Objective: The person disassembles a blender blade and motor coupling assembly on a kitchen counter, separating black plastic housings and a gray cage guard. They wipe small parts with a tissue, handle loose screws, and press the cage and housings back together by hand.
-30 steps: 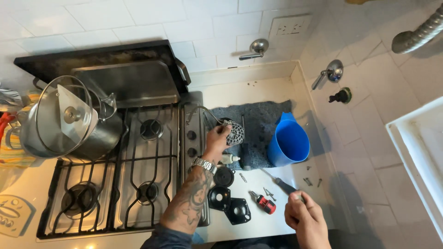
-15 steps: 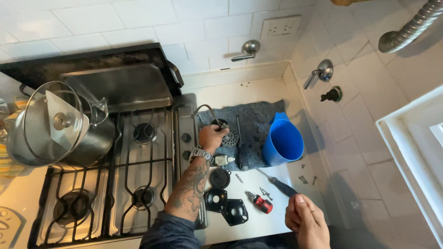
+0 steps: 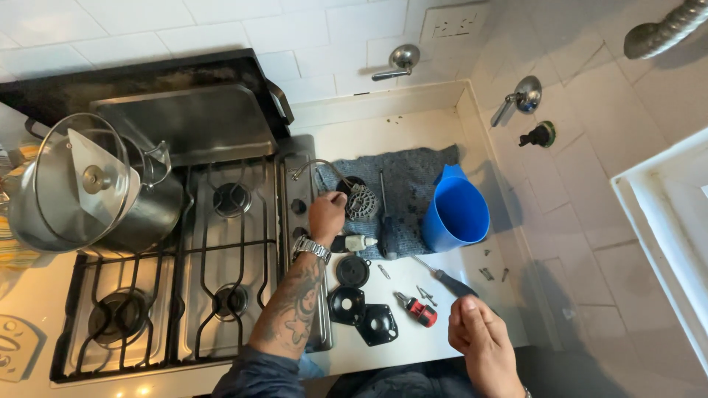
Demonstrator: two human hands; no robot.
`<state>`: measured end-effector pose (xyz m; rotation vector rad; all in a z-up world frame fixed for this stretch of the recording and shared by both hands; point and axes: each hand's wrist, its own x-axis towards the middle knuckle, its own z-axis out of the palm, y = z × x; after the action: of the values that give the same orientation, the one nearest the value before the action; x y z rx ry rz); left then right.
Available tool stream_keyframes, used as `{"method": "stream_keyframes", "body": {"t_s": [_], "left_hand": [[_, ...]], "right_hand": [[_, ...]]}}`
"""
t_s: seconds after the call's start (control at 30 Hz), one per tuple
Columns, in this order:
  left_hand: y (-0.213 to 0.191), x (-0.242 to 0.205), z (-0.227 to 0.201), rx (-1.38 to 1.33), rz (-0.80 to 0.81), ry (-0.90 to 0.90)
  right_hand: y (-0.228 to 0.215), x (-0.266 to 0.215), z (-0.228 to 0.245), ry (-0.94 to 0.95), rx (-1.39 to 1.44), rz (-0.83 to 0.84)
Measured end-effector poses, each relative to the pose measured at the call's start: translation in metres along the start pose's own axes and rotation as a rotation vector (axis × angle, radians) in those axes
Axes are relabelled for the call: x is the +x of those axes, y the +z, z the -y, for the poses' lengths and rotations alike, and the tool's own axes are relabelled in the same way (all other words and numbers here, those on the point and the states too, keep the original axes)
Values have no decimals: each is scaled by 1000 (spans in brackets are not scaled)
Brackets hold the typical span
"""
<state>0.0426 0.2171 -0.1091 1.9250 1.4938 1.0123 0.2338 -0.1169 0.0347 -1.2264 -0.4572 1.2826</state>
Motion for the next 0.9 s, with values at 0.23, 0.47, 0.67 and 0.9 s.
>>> {"method": "stream_keyframes", "body": {"t_s": [0.23,0.47,0.67,0.9], "left_hand": [[-78,-71,-76,-204,-94,-127],[-143,-166,-187,-570,443,101],[-136,-187,-184,-555,349,231],[-120,-221,-173,-596,246,146]], "right_hand": [[31,0,28,55,46,-84],[54,12,25,42,-518,76],[44,14,-10,39,-553,61],[29,0,-24,-146,-1009,-103]]}}
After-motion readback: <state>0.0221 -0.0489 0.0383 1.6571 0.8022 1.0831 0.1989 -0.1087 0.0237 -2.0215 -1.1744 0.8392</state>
